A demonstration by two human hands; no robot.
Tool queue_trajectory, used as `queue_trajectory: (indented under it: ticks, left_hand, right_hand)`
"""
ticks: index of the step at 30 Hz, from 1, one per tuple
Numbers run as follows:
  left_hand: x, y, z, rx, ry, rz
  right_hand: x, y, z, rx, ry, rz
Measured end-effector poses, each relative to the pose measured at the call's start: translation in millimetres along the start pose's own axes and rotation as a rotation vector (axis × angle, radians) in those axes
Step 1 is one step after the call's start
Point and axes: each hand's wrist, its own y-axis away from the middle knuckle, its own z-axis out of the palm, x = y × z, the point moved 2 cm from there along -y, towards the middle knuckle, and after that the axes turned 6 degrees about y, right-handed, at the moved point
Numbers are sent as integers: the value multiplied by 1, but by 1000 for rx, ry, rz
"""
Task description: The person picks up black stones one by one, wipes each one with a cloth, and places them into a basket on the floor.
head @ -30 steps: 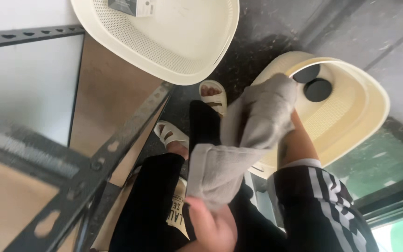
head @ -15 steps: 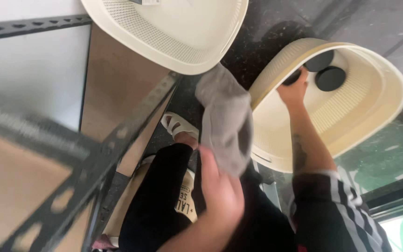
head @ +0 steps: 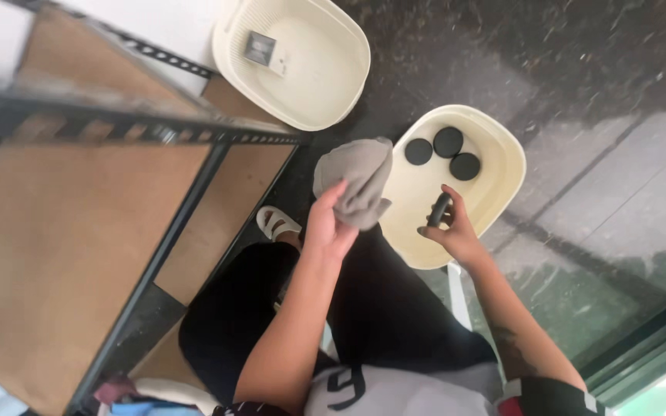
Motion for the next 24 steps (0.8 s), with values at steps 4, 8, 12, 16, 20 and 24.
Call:
queue_trajectory:
  ticks: [4, 8, 12, 16, 20, 24]
  left_hand:
    - [4, 66, -32, -100, -56, 22]
    - [44, 165, -53, -544, -164, 184]
    - [58, 241, -94, -884, -298, 551]
    - [45, 222, -160, -321, -688, 1017]
    - [-1, 204, -175, -674, -1649, 1751]
    - [21, 316, -143, -925, -853, 1524]
  right_hand:
    - [-41, 58, 2, -44, -128, -95]
    - [-84, 90, 20, -169, -81, -281]
    - [-134, 129, 60, -468, -172, -580]
    - [-199, 236, 104, -859, -52, -698]
    - [-220, 296, 153, -764, 335, -1023]
    - [-231, 306, 183, -798, 368, -888]
